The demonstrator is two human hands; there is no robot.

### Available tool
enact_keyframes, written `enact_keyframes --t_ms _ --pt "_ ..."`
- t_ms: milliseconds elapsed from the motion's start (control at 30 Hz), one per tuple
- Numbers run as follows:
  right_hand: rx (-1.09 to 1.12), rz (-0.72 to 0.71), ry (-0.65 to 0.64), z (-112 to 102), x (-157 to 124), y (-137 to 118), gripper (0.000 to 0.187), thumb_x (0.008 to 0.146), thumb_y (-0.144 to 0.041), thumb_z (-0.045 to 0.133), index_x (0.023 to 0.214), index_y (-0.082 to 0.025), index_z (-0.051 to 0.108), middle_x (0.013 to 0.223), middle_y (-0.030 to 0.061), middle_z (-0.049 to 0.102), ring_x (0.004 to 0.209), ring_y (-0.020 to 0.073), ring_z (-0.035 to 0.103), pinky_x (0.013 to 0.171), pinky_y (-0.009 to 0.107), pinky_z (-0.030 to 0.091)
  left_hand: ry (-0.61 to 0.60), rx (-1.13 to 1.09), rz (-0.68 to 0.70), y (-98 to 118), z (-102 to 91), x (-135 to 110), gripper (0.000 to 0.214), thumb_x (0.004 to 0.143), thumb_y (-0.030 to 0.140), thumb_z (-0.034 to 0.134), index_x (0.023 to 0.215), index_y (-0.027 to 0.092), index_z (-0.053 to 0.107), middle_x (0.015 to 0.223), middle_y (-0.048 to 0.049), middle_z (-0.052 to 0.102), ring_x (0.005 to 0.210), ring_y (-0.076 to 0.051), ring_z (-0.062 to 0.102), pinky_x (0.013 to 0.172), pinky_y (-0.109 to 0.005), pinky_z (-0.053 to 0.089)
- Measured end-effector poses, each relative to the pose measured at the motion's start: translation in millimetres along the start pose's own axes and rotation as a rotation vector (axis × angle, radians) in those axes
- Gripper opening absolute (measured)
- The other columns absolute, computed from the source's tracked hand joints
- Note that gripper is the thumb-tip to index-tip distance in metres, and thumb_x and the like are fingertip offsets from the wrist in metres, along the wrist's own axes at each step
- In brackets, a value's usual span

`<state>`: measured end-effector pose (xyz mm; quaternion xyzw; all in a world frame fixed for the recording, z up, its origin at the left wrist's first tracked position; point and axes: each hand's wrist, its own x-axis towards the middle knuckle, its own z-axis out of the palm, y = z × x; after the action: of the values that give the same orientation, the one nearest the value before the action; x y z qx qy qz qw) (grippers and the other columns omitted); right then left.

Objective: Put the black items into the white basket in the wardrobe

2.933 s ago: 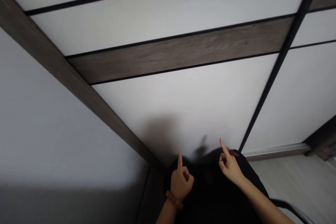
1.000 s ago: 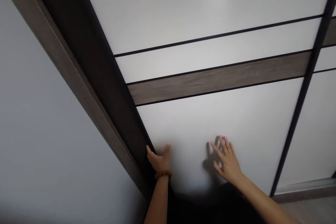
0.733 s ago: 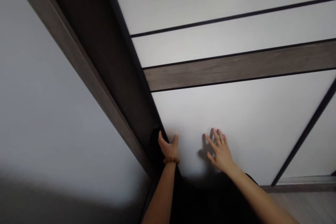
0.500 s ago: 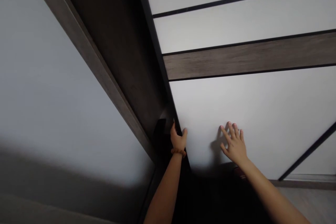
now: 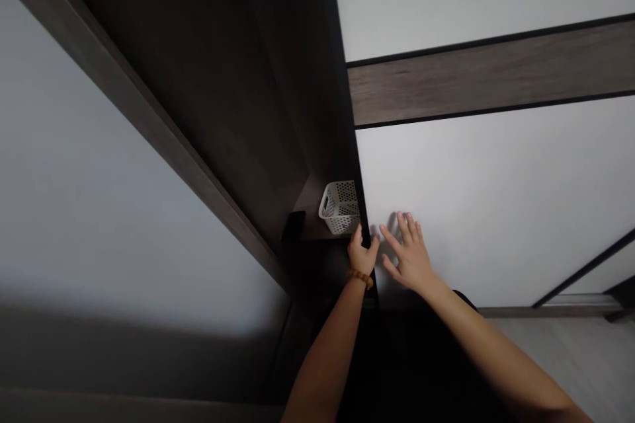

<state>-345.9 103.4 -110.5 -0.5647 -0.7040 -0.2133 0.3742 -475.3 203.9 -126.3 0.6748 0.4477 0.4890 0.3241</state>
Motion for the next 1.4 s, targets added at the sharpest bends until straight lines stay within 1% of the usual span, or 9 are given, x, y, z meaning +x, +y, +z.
enact_keyframes --t_ms 167,467,567,667,800,933,1067,1200,1400 --pt "-0.107 0.027 -0.038 25 24 -13 0.1 0.097 -0.032 0.065 0.175 -0.039 0.002 0.18 0.0032 -0.02 0.166 0.0476 -0.002 0.128 0.073 0.025 -0.089 -0.047 0.03 -11 -5.7 -6 0.069 0.084 0.028 0.079 0.15 0.025 0.062 0.154 -0.0147 0.063 0.142 -0.033 0.061 0.115 -0.049 0.056" --pt "-0.234 0.111 0.009 36 23 16 0.101 0.1 -0.029 0.056 0.173 -0.036 -0.013 0.18 0.0048 -0.021 0.167 0.0456 -0.005 0.126 0.075 0.027 -0.269 0.033 -0.034 -66 -33.7 -35 0.044 0.085 0.02 0.07 0.129 0.021 0.076 0.142 -0.0148 0.07 0.12 -0.025 0.073 0.09 -0.037 0.065" --pt "-0.253 0.148 0.023 41 22 23 0.098 0.102 -0.032 0.051 0.173 -0.025 -0.016 0.181 0.0068 -0.017 0.167 0.0433 -0.005 0.128 0.074 0.026 -0.341 0.197 -0.078 -82 -45.8 -37 0.038 0.086 0.019 0.068 0.122 0.021 0.078 0.126 -0.0107 0.078 0.108 -0.022 0.077 0.091 -0.036 0.064" --pt "-0.27 0.18 0.026 46 20 34 0.097 0.103 -0.036 0.05 0.174 -0.023 -0.015 0.182 0.0085 -0.012 0.168 0.0429 -0.002 0.129 0.073 0.024 -0.351 0.297 -0.116 -94 -60.2 -38 0.034 0.086 0.02 0.067 0.118 0.022 0.079 0.107 -0.009 0.083 0.101 -0.024 0.079 0.097 -0.042 0.062" --pt "-0.325 0.192 0.058 51 16 54 0.094 0.105 -0.039 0.052 0.175 -0.027 -0.011 0.182 0.0097 -0.008 0.168 0.0423 0.004 0.129 0.074 0.019 -0.318 0.463 -0.146 -105 -80.5 -37 0.033 0.083 0.026 0.07 0.114 0.021 0.08 0.115 -0.0155 0.081 0.119 -0.035 0.073 0.113 -0.056 0.051" --pt "-0.37 0.177 0.102 55 11 73 0.094 0.105 -0.04 0.054 0.176 -0.027 -0.006 0.182 0.0108 -0.009 0.168 0.0427 0.006 0.128 0.074 0.022 -0.368 0.536 -0.159 -104 -94.6 -39 0.034 0.079 0.027 0.071 0.112 0.021 0.08 0.122 -0.0161 0.08 0.123 -0.036 0.072 0.113 -0.052 0.052" --pt "-0.367 0.212 0.102 54 6 88 0.096 0.103 -0.04 0.055 0.176 -0.023 -0.005 0.183 0.0131 -0.006 0.168 0.043 0.006 0.127 0.073 0.024 -0.647 0.445 -0.046 -77 -106.2 -57 0.037 0.08 0.036 0.072 0.114 0.024 0.081 0.116 -0.012 0.082 0.112 -0.033 0.077 0.105 -0.046 0.057" --pt "-0.371 0.242 0.108 48 3 104 0.094 0.104 -0.041 0.053 0.176 -0.022 -0.005 0.183 0.0133 -0.007 0.168 0.0402 0.005 0.127 0.069 0.028 -1.023 0.435 0.088 -45 -122.2 -97 0.066 0.074 0.061 0.081 0.13 0.027 0.078 0.127 -0.0138 0.079 0.118 -0.042 0.073 0.108 -0.056 0.053" --pt "-0.385 0.248 0.178 57 2 119 0.091 0.104 -0.036 0.054 0.176 -0.023 0.0 0.183 0.0129 -0.002 0.168 0.0385 0.008 0.127 0.062 0.036 -1.308 0.621 -0.031 -53 -139.0 -151 0.101 0.061 0.073 0.084 0.149 0.028 0.064 0.138 -0.0172 0.072 0.129 -0.046 0.065 0.119 -0.062 0.042"
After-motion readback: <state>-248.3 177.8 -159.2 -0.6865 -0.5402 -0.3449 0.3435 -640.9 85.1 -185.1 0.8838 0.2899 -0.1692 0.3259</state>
